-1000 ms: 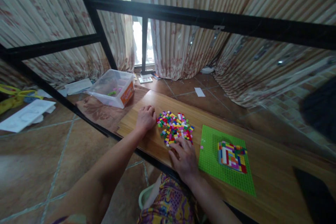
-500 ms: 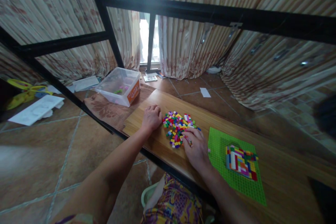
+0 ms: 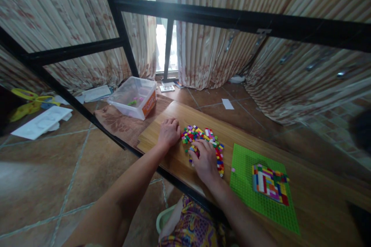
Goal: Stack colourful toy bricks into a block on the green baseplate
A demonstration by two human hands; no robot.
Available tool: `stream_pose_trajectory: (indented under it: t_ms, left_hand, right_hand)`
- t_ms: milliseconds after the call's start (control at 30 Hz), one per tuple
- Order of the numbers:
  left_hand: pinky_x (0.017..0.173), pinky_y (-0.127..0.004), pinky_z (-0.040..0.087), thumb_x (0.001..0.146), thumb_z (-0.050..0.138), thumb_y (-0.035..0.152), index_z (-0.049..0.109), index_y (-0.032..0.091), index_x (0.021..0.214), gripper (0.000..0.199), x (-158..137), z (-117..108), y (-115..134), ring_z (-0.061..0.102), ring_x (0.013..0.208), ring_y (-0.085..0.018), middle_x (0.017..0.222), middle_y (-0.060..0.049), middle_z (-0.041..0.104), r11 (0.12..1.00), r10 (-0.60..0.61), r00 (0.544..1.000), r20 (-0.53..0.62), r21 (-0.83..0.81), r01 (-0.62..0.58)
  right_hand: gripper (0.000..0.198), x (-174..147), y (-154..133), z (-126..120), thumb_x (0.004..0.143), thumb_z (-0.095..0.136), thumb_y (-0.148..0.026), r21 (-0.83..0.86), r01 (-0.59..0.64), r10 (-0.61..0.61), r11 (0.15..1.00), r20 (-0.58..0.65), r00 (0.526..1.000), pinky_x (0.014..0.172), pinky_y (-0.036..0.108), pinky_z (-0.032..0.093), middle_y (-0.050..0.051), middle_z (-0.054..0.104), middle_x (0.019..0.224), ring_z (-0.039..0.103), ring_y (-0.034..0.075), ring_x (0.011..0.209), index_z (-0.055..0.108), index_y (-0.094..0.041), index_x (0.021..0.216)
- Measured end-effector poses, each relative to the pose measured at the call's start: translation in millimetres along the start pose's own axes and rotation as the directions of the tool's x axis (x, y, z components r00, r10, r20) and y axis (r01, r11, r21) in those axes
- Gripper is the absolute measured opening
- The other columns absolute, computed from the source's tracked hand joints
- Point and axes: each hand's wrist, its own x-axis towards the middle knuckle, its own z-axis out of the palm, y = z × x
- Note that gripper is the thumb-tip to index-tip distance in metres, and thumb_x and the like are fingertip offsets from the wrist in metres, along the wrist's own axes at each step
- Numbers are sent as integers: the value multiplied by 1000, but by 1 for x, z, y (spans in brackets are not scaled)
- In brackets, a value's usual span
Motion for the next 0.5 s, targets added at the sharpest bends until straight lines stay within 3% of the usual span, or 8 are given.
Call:
stream_pose_trajectory:
  t_ms: [100, 200, 267, 367, 500]
  left_hand:
    - [99, -44, 45, 92, 50, 25, 67, 19, 103, 21, 1, 0, -1, 58, 110, -28, 118, -12, 68, 1000, 8, 1000, 4, -3, -8]
    - [101, -43, 44, 92, 49, 25, 67, 18, 103, 23, 2, 0, -1, 58, 110, -28, 119, -12, 68, 1000, 14, 1000, 2, 2, -14]
    - [101, -42, 44, 92, 49, 25, 68, 18, 103, 23, 3, 0, -2, 59, 109, -28, 119, -11, 68, 1000, 16, 1000, 3, 15, -16]
    - [101, -41, 45, 91, 48, 26, 68, 18, 104, 25, 4, 0, -3, 60, 109, -28, 120, -11, 69, 999, 21, 1000, 9, 30, -22]
    - [102, -41, 44, 91, 46, 26, 69, 19, 103, 26, 6, 0, -5, 60, 112, -28, 120, -10, 68, 998, 36, 999, 10, 53, -37]
  right_hand:
    - [18, -7, -2, -13, 86, 65, -28, 314, -129, 147, 940, -35, 988, 89, 41, 51, 6, 71, 101, 64, 24, 96, 68, -23, 103]
    - [20, -16, -10, -29, 80, 73, -33, 615, -268, 352, 741, -16, 936, 76, 33, 54, 1, 71, 88, 66, 19, 80, 68, -25, 98]
    - [22, -22, -17, -42, 75, 78, -32, 755, -285, 415, 591, 19, 910, 77, 31, 54, -1, 73, 88, 67, 17, 81, 69, -25, 94]
    - [25, -31, -23, -60, 70, 83, -29, 865, -277, 448, 418, 69, 891, 74, 28, 55, -2, 75, 91, 69, 16, 83, 71, -27, 92]
    - [24, -50, -20, -77, 67, 86, -31, 878, -300, 511, 374, 75, 856, 55, 22, 50, -4, 72, 74, 65, 12, 62, 74, -26, 87]
